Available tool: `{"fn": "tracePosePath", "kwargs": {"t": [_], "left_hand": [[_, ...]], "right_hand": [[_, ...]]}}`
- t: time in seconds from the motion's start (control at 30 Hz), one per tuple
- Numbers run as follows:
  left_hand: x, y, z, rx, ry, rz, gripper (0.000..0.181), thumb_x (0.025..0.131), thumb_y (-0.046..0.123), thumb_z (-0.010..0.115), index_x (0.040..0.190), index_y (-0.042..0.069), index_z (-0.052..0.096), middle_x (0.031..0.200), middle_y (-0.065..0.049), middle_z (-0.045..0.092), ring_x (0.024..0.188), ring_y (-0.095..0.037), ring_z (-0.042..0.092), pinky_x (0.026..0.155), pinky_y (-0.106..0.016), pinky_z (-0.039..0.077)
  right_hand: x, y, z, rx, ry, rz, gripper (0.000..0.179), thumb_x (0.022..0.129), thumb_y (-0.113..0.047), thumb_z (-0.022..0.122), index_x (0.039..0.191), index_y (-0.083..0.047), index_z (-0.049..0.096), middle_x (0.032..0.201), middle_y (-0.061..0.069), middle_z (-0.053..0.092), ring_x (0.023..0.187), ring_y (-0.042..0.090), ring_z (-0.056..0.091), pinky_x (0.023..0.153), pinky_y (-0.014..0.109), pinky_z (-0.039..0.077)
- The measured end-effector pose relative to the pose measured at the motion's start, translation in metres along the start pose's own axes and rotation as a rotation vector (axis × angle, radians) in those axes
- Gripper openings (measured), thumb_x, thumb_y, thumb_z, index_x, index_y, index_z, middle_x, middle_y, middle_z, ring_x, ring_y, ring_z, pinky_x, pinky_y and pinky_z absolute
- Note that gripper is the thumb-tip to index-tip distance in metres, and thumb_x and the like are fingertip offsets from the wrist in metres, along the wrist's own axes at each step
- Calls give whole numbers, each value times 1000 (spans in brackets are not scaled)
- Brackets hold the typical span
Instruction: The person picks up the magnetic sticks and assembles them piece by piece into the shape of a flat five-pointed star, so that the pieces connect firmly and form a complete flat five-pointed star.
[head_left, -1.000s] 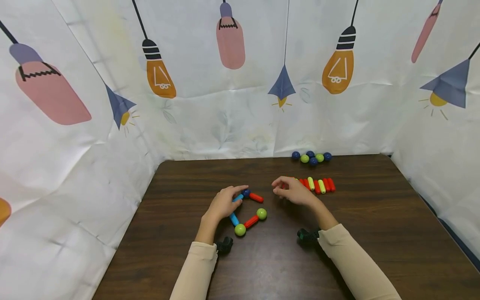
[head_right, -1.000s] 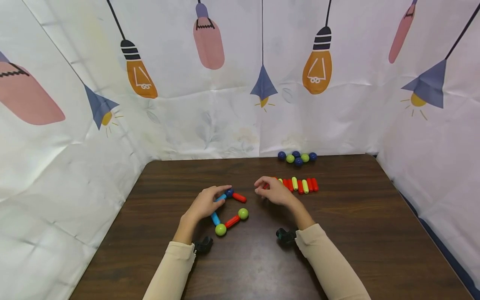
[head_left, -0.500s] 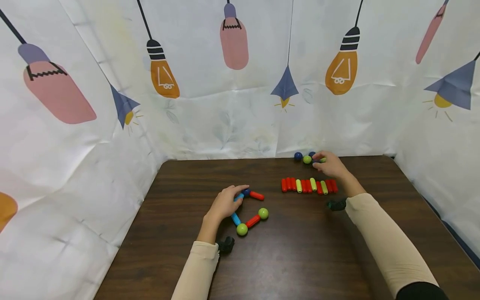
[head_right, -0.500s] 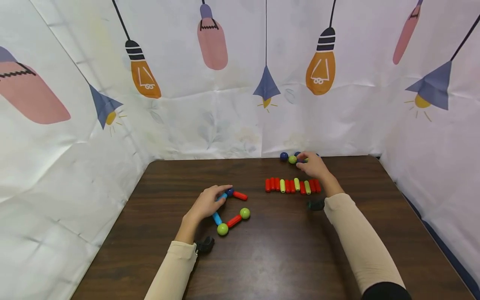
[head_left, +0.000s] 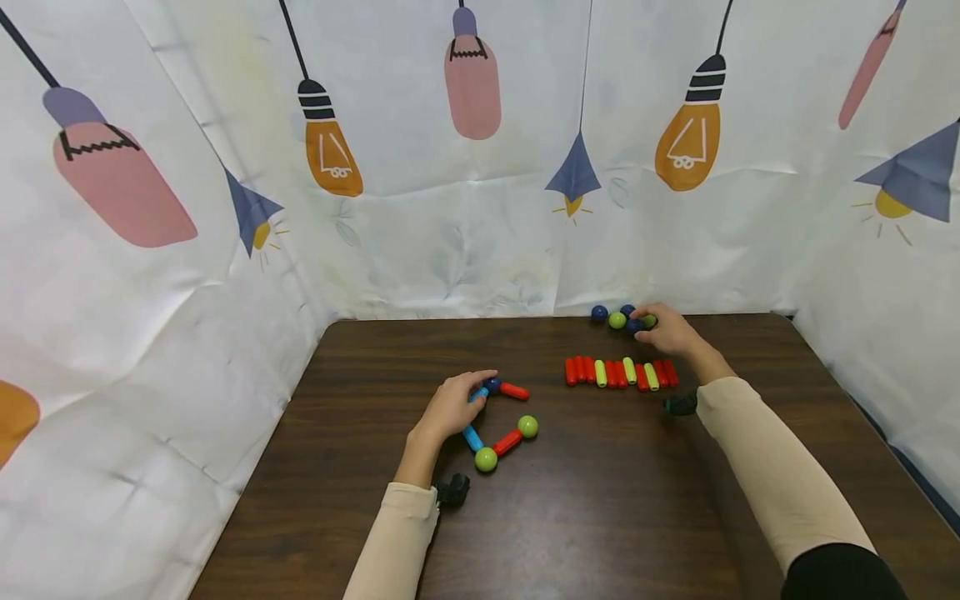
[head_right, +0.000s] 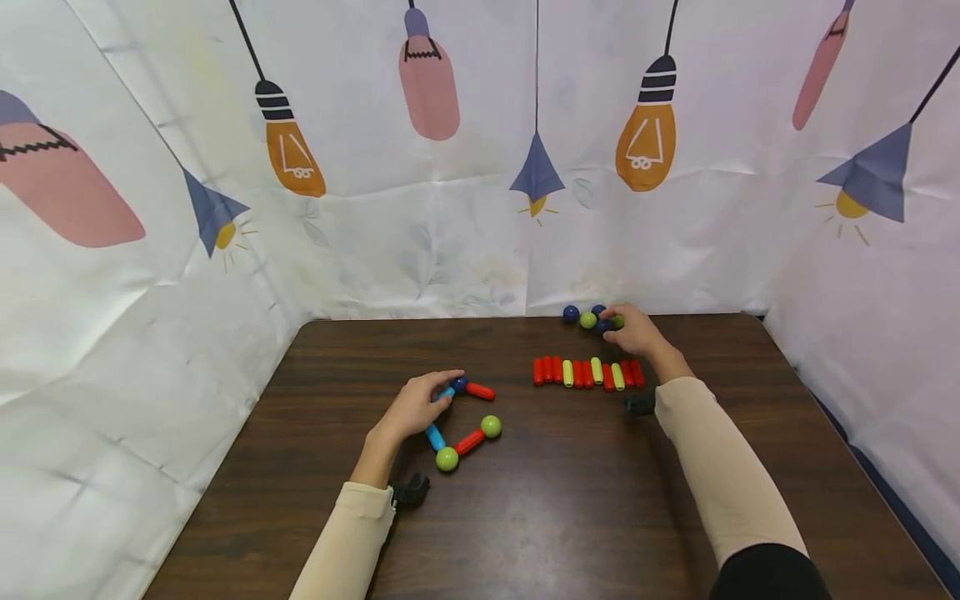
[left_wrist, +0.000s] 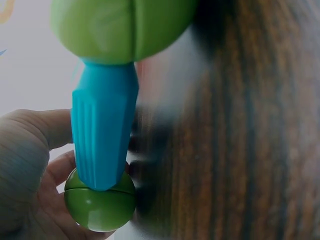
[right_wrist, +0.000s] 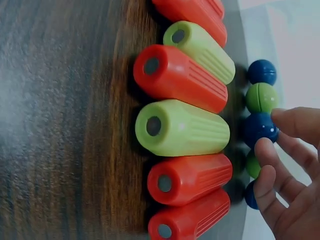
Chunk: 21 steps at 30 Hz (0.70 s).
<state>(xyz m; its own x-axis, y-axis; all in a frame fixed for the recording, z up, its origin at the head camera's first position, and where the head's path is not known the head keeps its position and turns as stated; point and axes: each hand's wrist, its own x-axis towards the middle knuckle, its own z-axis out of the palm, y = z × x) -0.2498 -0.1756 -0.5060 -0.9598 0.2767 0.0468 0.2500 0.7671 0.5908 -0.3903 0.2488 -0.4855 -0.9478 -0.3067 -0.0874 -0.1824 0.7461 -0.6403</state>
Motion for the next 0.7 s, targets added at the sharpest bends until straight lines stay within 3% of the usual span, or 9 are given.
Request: {"fn": "tracePosePath", "kwargs": {"t": [0.13, 0.3, 0.5, 0.7], "left_hand": [[0, 1, 0, -4, 2, 2, 48, 101, 13, 63, 148, 21, 57, 144, -10, 62, 123, -29, 62, 101, -51, 51], [0, 0, 1, 3, 7, 8, 48, 100, 12, 63, 147, 20, 57, 140, -9, 64, 108, -24, 62, 95, -46, 52], [0, -1, 0, -5, 3, -1, 48, 100, 11, 64, 147, 21, 57, 141, -9, 64, 103, -22, 60, 91, -43, 50], [0, -1, -1, -6, -2, -5, 48, 101, 12, 63, 147, 21, 57, 141, -9, 63, 104, -22, 61, 89, -43, 50]], "right_hand": [[0, 1, 1, -18, -14, -18, 38, 100, -9, 62, 136, 4, 58, 151, 32, 40, 141, 53, 35, 114, 68, 31], [-2, -1, 3, -49, -47, -50, 37, 98, -10, 66, 132, 5, 61, 137, 31, 54, 129, 50, 49, 108, 66, 40], [-3, -3, 6, -81, -79, -48, 35, 97, -11, 69, 130, 1, 63, 133, 31, 57, 123, 50, 54, 102, 63, 46], [-7, -20, 2, -25, -37, -59, 39, 100, -17, 65, 136, -2, 60, 138, 28, 55, 121, 47, 55, 96, 59, 51]]}}
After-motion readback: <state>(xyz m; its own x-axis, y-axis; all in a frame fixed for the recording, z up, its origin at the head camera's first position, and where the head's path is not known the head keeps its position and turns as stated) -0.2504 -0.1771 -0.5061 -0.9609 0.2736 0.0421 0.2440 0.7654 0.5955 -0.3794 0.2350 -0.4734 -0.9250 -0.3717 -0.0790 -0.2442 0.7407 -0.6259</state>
